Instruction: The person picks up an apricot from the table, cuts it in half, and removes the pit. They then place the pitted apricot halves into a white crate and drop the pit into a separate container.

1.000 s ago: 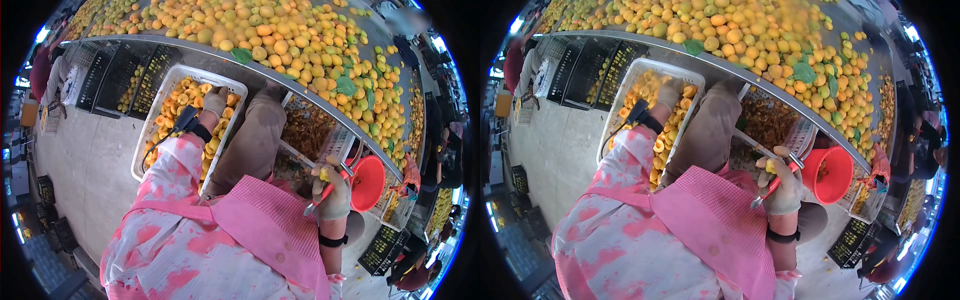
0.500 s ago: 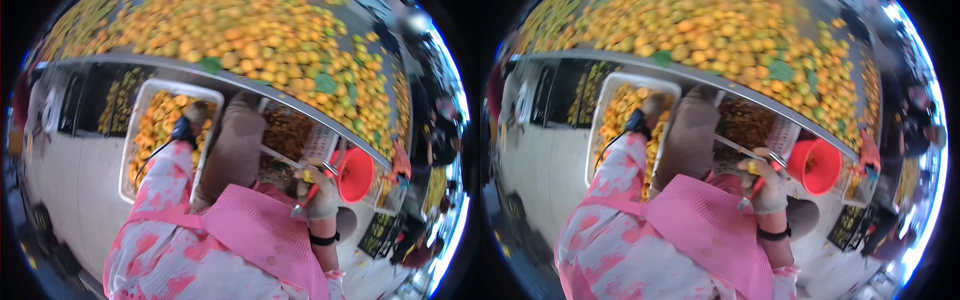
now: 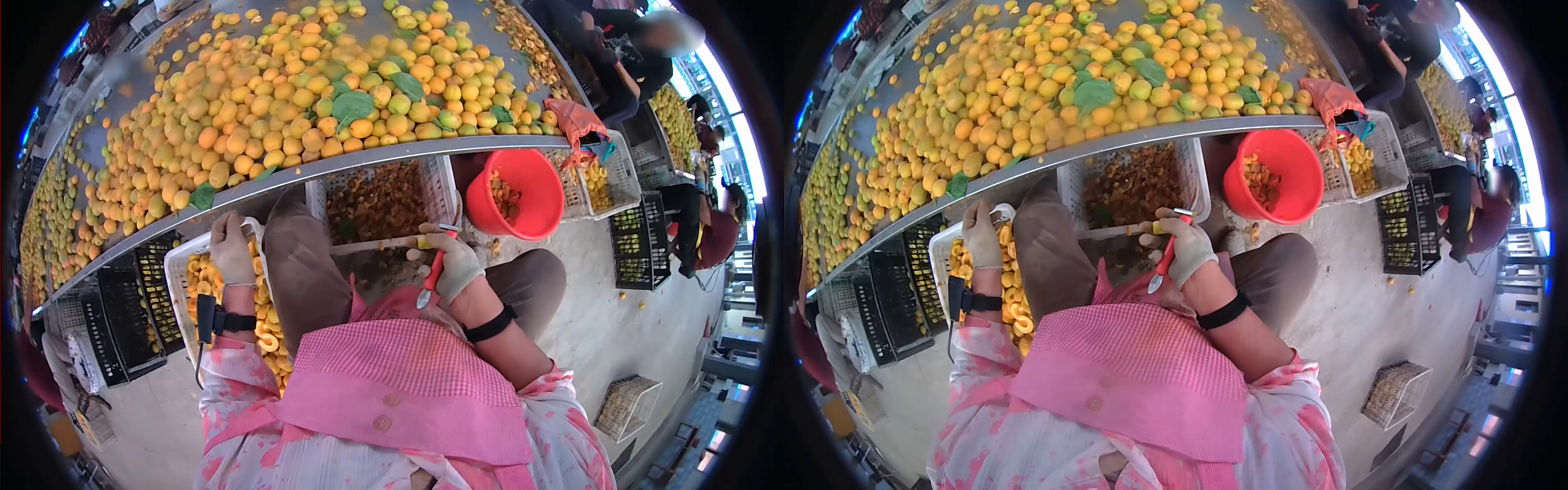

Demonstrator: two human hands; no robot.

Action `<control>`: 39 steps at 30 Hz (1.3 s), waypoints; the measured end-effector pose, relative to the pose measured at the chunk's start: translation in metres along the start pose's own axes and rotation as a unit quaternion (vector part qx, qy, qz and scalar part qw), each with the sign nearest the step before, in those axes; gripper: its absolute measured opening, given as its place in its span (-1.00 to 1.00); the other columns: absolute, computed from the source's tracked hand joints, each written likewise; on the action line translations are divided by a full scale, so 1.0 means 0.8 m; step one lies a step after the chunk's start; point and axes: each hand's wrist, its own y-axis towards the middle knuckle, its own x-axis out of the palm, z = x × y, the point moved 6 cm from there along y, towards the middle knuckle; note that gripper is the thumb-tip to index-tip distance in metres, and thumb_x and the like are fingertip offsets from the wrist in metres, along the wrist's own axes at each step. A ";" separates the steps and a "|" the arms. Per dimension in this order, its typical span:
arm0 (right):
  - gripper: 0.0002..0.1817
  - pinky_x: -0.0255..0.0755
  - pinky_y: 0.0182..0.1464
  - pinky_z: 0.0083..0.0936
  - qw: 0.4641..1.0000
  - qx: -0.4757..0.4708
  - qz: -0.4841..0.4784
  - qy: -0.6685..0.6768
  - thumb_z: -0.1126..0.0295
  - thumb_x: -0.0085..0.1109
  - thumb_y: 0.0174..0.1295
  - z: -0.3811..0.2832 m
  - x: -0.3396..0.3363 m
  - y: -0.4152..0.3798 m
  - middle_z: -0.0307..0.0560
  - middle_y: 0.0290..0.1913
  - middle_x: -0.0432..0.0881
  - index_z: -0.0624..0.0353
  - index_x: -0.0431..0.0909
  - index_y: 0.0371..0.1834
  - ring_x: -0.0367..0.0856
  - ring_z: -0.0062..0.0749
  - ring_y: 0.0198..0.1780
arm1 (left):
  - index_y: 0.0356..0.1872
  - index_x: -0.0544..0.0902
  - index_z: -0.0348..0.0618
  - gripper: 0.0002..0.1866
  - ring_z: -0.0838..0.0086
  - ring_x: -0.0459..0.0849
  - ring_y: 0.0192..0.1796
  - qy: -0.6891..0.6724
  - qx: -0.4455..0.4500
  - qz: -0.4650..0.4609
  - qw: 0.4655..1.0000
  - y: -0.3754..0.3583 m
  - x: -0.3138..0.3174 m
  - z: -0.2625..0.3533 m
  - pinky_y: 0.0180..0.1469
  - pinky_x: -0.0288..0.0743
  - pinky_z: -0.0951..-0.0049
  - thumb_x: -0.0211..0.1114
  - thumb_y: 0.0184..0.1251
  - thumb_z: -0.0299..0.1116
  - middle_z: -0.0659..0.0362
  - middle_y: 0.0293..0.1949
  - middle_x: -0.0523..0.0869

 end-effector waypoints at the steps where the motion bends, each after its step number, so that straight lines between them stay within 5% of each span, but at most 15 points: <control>1: -0.68 0.44 -0.51 -0.48 1.000 0.005 0.009 0.005 0.44 0.10 0.27 0.003 -0.011 0.008 0.03 -0.18 0.72 0.06 0.45 0.10 0.73 -0.25 -0.32 | -0.07 0.63 -0.25 -0.79 0.60 0.65 -0.35 0.005 0.005 -0.001 1.000 -0.010 0.012 0.013 -0.27 0.53 0.60 0.21 0.45 -0.33 0.20 -0.25 0.72; 9: -0.60 0.53 -0.49 -0.39 0.999 -0.010 -0.031 0.015 0.37 -0.01 0.38 -0.028 -0.006 0.006 0.17 0.03 0.66 0.15 0.31 0.26 0.75 -0.15 -0.18 | -0.12 0.66 -0.23 -0.84 0.64 0.62 -0.30 0.014 0.049 -0.155 0.987 -0.076 0.154 0.106 -0.23 0.48 0.64 0.19 0.41 -0.40 0.23 -0.25 0.71; 15: -0.66 0.50 -0.54 -0.41 0.997 -0.026 -0.061 0.045 0.34 -0.04 0.41 -0.038 -0.021 0.007 0.13 -0.07 0.67 0.09 0.36 0.21 0.72 -0.21 -0.35 | -0.04 0.65 -0.30 -0.78 0.62 0.59 -0.26 0.010 0.150 -0.306 0.940 -0.094 0.278 0.114 -0.20 0.47 0.60 0.25 0.36 -0.44 0.21 -0.28 0.70; 18: -0.67 0.43 -0.60 -0.50 0.996 -0.007 -0.060 0.071 0.29 -0.06 0.44 -0.041 -0.032 0.007 0.00 -0.30 0.66 0.08 0.38 0.22 0.66 -0.30 -0.48 | -0.02 0.65 -0.27 -0.76 0.49 0.65 -0.24 0.111 0.225 -0.301 0.920 -0.102 0.327 0.123 -0.15 0.51 0.52 0.26 0.34 -0.42 0.10 -0.25 0.73; 20: -0.64 0.44 -0.59 -0.50 0.993 -0.010 -0.076 0.086 0.28 -0.04 0.43 -0.048 -0.040 0.008 0.01 -0.28 0.66 0.08 0.37 0.24 0.66 -0.30 -0.47 | -0.02 0.66 -0.23 -0.74 0.29 0.68 -0.22 0.139 0.306 -0.284 0.898 -0.099 0.353 0.129 -0.11 0.54 0.40 0.26 0.32 -0.39 -0.02 -0.21 0.73; 23: -0.63 0.45 -0.57 -0.50 0.990 -0.019 -0.093 0.107 0.28 -0.03 0.42 -0.063 -0.047 0.004 0.00 -0.30 0.66 0.11 0.38 0.24 0.67 -0.30 -0.47 | 0.00 0.66 -0.21 -0.72 0.12 0.68 -0.14 0.199 0.275 -0.288 0.896 -0.082 0.388 0.130 -0.06 0.54 0.29 0.25 0.30 -0.37 -0.09 -0.14 0.71; 27: -0.62 0.43 -0.57 -0.53 0.988 -0.017 -0.108 0.105 0.28 -0.03 0.41 -0.086 -0.049 0.002 -0.05 -0.34 0.66 0.14 0.39 0.24 0.67 -0.34 -0.47 | 0.05 0.63 -0.22 -0.67 0.09 0.65 -0.02 0.229 0.303 -0.295 0.877 -0.057 0.444 0.139 0.03 0.52 0.23 0.25 0.29 -0.35 -0.09 -0.08 0.68; 30: -0.54 0.40 -0.58 -0.58 0.990 -0.034 -0.127 0.041 0.20 -0.05 0.43 -0.104 -0.050 0.007 -0.03 -0.33 0.66 0.28 0.37 0.26 0.65 -0.39 -0.48 | 0.20 0.51 -0.24 -0.50 0.06 0.57 0.16 0.343 0.420 -0.270 0.795 -0.041 0.495 0.148 0.21 0.41 0.10 0.29 0.24 -0.27 -0.08 0.05 0.64; 37: -0.49 0.36 -0.59 -0.60 0.988 -0.037 -0.147 -0.023 0.05 -0.13 0.47 -0.132 -0.059 0.016 -0.18 -0.50 0.49 0.25 0.39 0.25 0.47 -0.51 -0.62 | 0.23 0.47 -0.11 -0.41 0.12 0.56 0.18 0.554 0.420 -0.264 0.669 0.010 0.564 0.108 0.27 0.31 0.01 0.38 0.15 -0.20 0.03 0.03 0.67; 39: -0.45 0.34 -0.61 -0.61 0.989 -0.045 -0.137 -0.029 -0.01 -0.16 0.48 -0.134 -0.060 0.016 -0.20 -0.52 0.46 0.25 0.36 0.27 0.43 -0.52 -0.66 | 0.19 0.50 -0.10 -0.43 0.12 0.57 0.17 0.545 0.418 -0.275 0.673 0.012 0.563 0.104 0.27 0.31 0.01 0.40 0.13 -0.19 0.06 0.00 0.68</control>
